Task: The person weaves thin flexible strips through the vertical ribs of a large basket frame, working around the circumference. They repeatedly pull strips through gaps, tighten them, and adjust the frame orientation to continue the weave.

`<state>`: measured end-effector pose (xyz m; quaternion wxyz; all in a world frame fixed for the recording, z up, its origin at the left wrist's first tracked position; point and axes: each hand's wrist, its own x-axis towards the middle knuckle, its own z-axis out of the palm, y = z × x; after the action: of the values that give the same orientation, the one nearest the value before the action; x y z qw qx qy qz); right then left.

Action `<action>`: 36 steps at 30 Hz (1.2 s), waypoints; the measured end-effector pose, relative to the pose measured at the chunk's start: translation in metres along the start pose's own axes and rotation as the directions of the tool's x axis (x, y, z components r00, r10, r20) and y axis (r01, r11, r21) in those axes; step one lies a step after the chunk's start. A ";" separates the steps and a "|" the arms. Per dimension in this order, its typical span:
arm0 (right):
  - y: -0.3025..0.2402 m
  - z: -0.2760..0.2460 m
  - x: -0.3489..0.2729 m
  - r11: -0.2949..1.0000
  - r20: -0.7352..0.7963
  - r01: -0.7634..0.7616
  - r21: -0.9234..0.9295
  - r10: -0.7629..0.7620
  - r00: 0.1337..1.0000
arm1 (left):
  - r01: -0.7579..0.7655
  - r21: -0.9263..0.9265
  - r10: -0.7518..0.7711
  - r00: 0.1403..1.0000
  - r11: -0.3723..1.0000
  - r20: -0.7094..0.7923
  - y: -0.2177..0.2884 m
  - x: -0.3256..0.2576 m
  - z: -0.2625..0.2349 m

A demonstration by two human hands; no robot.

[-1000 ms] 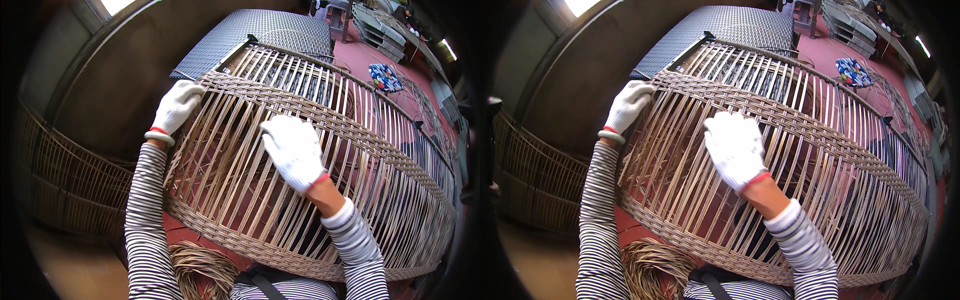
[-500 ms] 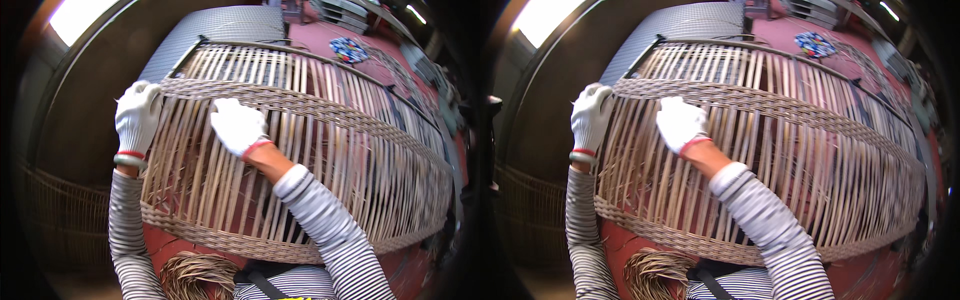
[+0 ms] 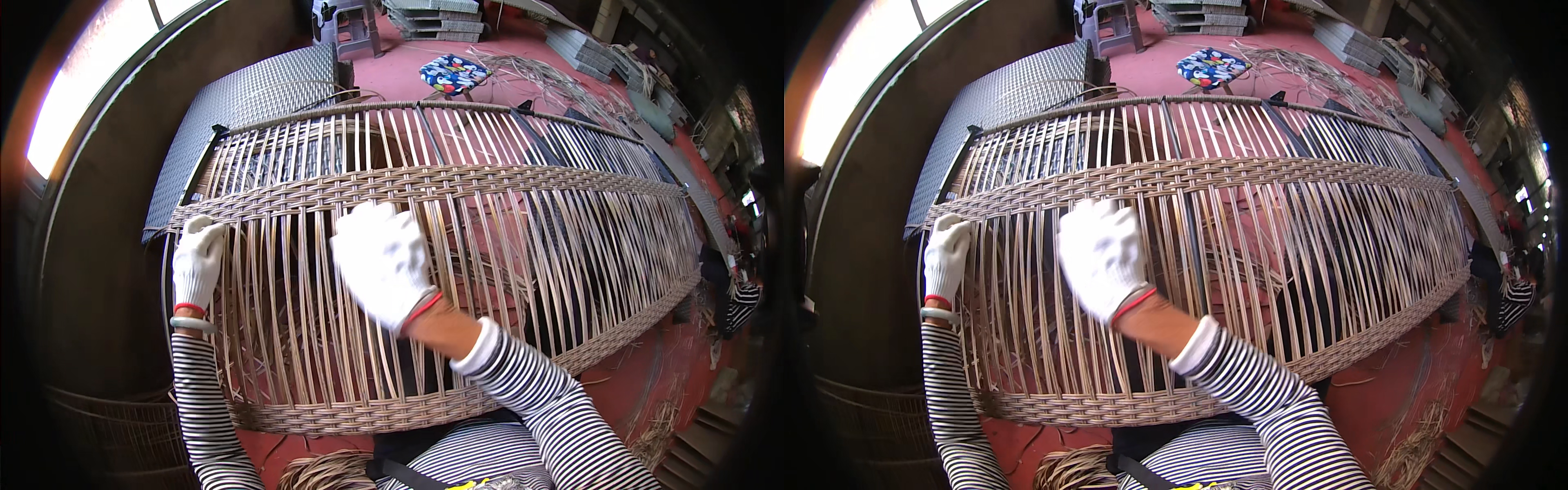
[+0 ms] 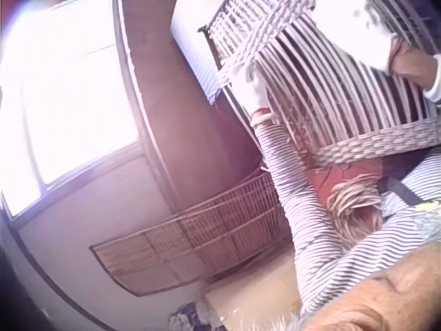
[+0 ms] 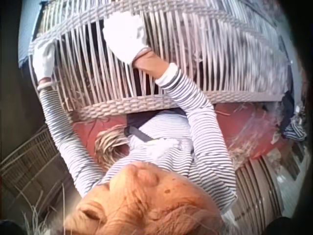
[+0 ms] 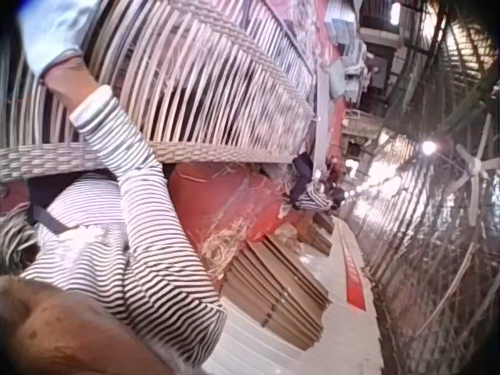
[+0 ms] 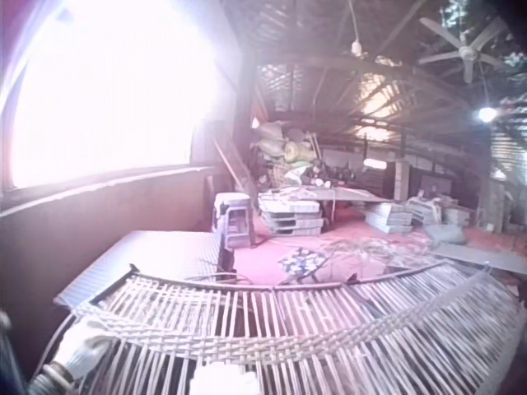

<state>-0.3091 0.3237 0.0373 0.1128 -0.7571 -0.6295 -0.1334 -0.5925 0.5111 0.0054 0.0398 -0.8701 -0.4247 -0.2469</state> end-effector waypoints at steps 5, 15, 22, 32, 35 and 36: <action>0.008 0.043 0.025 0.993 -0.166 -0.111 -0.042 0.103 0.981 | 0.009 -0.002 -0.009 0.998 1.000 0.065 0.025 0.006 -0.034; 0.046 0.025 -0.013 0.942 -0.259 0.145 0.301 -0.065 0.964 | -0.249 -0.148 0.256 0.966 0.957 0.030 0.107 0.026 0.036; 0.264 -0.023 -0.110 0.998 -0.553 0.026 0.058 0.011 0.833 | -0.178 -0.290 0.216 0.971 0.940 0.105 0.135 0.028 0.001; 0.306 -0.022 -0.195 0.909 -0.062 -0.326 -0.260 0.321 0.945 | 0.592 -0.115 -0.602 0.790 0.798 -0.116 -0.021 -0.273 -0.162; 0.229 -0.033 -0.194 0.955 -0.276 -0.199 -0.220 0.135 0.952 | 0.462 0.455 -0.576 0.804 0.761 0.146 -0.012 -0.453 -0.178; 0.196 -0.033 -0.197 1.000 -0.221 0.008 -0.007 -0.009 0.975 | 0.336 0.544 -0.563 0.759 0.769 0.328 0.008 -0.512 -0.168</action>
<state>-0.1520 0.0950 0.0000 0.1794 -0.7352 -0.6158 -0.2193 -0.9175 0.0911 -0.0836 0.0742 -0.7362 -0.6683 0.0769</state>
